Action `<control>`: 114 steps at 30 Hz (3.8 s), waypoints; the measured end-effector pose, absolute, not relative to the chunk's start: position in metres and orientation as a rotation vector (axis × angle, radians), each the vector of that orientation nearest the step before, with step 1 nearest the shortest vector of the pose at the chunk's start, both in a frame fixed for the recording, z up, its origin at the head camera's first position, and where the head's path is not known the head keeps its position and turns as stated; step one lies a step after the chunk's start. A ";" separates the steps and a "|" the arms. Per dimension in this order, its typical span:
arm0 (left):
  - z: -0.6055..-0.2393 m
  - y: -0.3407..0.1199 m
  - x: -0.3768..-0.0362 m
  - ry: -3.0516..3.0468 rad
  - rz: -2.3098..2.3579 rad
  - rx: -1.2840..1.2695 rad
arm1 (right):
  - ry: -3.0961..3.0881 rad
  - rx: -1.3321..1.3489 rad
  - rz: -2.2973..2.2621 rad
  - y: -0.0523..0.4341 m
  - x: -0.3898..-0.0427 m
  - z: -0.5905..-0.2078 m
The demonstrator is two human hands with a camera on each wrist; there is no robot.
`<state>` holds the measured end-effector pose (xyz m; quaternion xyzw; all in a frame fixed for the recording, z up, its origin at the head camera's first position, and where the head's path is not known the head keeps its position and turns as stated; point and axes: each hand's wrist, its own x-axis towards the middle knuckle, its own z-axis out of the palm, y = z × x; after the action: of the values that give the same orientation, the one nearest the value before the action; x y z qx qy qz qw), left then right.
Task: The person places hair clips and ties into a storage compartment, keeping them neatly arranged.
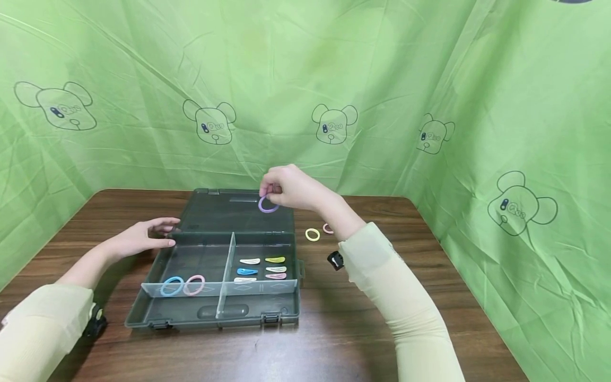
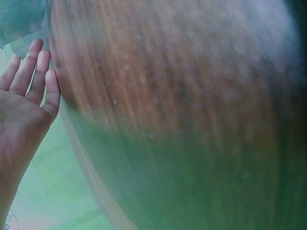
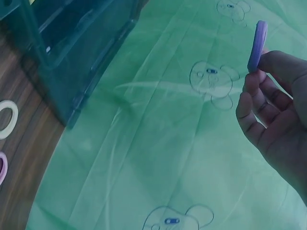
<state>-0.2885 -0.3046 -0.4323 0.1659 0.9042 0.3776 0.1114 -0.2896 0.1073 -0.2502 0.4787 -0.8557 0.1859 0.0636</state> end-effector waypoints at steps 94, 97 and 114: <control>-0.436 -0.304 -0.292 2.678 1.113 0.491 | -2.988 2.052 0.158 -0.034 -0.275 -0.388; -0.436 -0.303 -0.292 2.679 1.115 0.495 | -2.976 2.086 0.173 -0.032 -0.276 -0.386; -0.434 -0.303 -0.286 2.668 1.138 0.495 | -2.910 2.146 0.242 -0.020 -0.270 -0.360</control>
<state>-0.2864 -0.3027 -0.4344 0.1674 0.9022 0.3849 0.0994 -0.2699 -0.0201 -0.3598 0.5750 -0.7798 0.0648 -0.2389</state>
